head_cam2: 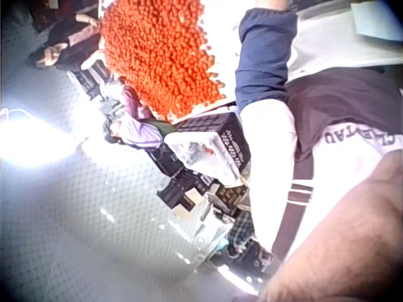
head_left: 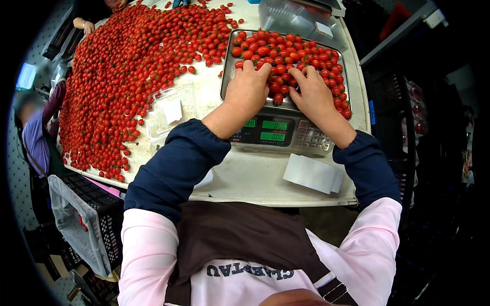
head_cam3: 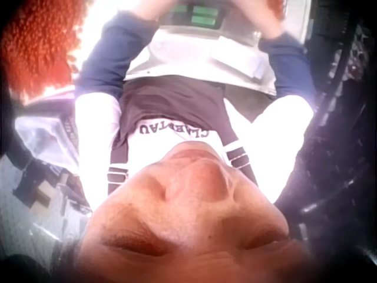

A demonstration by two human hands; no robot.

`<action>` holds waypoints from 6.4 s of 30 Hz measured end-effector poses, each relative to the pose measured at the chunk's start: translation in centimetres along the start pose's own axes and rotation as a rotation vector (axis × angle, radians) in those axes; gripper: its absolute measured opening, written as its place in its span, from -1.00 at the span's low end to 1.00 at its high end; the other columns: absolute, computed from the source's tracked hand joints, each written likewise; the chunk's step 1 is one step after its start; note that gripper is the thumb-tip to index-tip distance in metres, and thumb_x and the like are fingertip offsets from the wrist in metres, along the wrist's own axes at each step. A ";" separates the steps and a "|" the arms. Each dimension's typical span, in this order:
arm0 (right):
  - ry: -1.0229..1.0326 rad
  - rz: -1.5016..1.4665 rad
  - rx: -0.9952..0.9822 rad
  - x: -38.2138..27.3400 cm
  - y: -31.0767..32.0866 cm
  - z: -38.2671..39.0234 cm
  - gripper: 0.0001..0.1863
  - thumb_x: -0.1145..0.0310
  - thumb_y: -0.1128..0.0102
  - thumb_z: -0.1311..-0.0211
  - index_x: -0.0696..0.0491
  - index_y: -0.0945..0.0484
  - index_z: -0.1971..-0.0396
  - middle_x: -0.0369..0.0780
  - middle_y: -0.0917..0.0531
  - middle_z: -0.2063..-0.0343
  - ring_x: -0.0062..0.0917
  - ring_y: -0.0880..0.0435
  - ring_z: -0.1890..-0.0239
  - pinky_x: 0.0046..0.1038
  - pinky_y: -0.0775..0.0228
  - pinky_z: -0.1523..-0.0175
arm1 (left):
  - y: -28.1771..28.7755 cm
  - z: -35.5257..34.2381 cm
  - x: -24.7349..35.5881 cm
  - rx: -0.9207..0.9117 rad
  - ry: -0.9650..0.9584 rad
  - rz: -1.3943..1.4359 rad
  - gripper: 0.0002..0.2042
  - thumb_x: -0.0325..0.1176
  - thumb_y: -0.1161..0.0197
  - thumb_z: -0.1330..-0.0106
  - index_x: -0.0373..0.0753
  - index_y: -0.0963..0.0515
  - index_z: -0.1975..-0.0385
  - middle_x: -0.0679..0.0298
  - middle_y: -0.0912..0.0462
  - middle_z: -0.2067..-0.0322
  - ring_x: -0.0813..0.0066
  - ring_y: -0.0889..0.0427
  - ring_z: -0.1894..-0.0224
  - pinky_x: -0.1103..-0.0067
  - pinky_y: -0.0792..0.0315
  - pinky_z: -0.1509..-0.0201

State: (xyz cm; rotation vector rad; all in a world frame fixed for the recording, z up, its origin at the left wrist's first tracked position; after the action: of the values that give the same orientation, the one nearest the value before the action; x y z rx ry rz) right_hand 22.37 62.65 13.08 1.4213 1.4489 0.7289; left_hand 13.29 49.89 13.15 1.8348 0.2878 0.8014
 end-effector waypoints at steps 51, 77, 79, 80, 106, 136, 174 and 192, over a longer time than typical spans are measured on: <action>-0.439 -1.318 -0.785 -24.2 -10.2 4.7 -0.42 0.07 -0.07 -0.49 0.08 -0.31 -0.35 -0.19 -0.54 -0.10 -0.48 -0.62 0.06 -0.40 -0.62 0.01 | 5.3 25.4 -19.3 0.068 0.500 0.724 -0.64 -0.17 -0.03 -0.57 -0.29 -0.53 -0.14 0.03 -0.56 0.02 0.30 -0.59 -0.03 0.49 -0.51 -0.06; 0.395 0.060 -0.179 -4.0 0.5 -0.9 -0.54 0.21 -0.14 -0.42 -0.03 -0.48 -0.27 -0.05 -0.47 -0.29 -0.12 -0.41 -0.34 -0.17 -0.25 -0.37 | 10.0 26.6 -20.2 0.301 0.672 0.858 -0.71 -0.24 -0.03 -0.56 -0.32 -0.54 -0.01 0.24 -0.65 0.04 0.52 -0.65 0.09 0.60 -0.51 0.13; 0.302 0.064 -0.143 -1.5 2.3 -1.0 -0.55 0.18 -0.15 -0.42 -0.03 -0.51 -0.25 -0.06 -0.46 -0.30 -0.12 -0.40 -0.34 -0.18 -0.24 -0.38 | 10.0 26.1 -19.6 0.285 0.655 0.862 -0.71 -0.24 -0.03 -0.56 -0.32 -0.54 -0.01 0.25 -0.64 0.05 0.53 -0.65 0.08 0.61 -0.51 0.12; 0.199 0.039 -0.154 0.1 3.1 -1.0 -0.53 0.15 -0.15 -0.42 -0.04 -0.49 -0.27 -0.03 -0.45 -0.31 -0.11 -0.40 -0.35 -0.19 -0.25 -0.38 | 10.1 25.8 -19.5 0.272 0.651 0.861 -0.72 -0.24 -0.04 -0.56 -0.31 -0.54 -0.01 0.26 -0.63 0.05 0.54 -0.64 0.07 0.61 -0.50 0.11; -0.282 0.191 -0.255 5.1 5.2 3.2 -0.31 -0.08 -0.33 -0.21 0.07 -0.50 -0.21 -0.01 -0.59 0.08 -0.11 -0.57 -0.03 -0.23 -0.48 -0.10 | 7.9 22.4 -15.9 0.140 0.550 0.888 -0.76 -0.33 -0.04 -0.55 -0.33 -0.53 -0.02 0.28 -0.63 0.10 0.62 -0.59 0.13 0.67 -0.48 0.15; -0.210 -0.214 -0.207 7.7 3.0 2.4 -0.74 0.42 -0.26 -0.24 0.18 -0.57 0.11 -0.09 -0.64 0.21 -0.23 -0.64 0.23 -0.32 -0.48 0.09 | 7.3 21.4 -13.9 0.078 0.496 0.858 -0.77 -0.39 -0.05 -0.54 -0.37 -0.51 -0.03 0.22 -0.62 0.07 0.59 -0.59 0.12 0.67 -0.46 0.15; -0.059 0.045 -0.051 4.3 1.6 1.5 -0.65 0.26 -0.29 -0.25 -0.05 -0.50 -0.01 -0.11 -0.55 0.21 -0.14 -0.65 0.23 -0.19 -0.56 0.22 | 5.3 20.2 -11.5 -0.024 0.491 0.982 -0.79 -0.40 -0.06 -0.53 -0.35 -0.51 -0.03 0.28 -0.61 0.09 0.60 -0.59 0.11 0.63 -0.49 0.09; -0.246 -0.536 0.238 7.5 3.1 -0.1 -0.71 0.29 -0.30 -0.34 0.11 -0.57 0.04 -0.15 -0.73 0.41 -0.48 -0.68 0.45 -0.47 -0.48 0.33 | 1.8 16.3 -5.7 -0.245 0.437 1.147 -0.76 -0.34 -0.08 -0.51 -0.31 -0.54 -0.02 0.27 -0.64 0.08 0.54 -0.64 0.10 0.60 -0.49 0.09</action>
State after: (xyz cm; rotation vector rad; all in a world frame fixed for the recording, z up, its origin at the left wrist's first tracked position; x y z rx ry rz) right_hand 24.45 70.44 14.35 1.1619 1.6539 0.0451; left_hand 19.25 34.06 9.13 1.4727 -0.6451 1.9201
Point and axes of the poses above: each hand's wrist, its own z-axis away from the middle knuckle, its own y-axis out of the back of the hand, x = y × z, the point moved 8 cm from there along -z, towards the middle knuckle
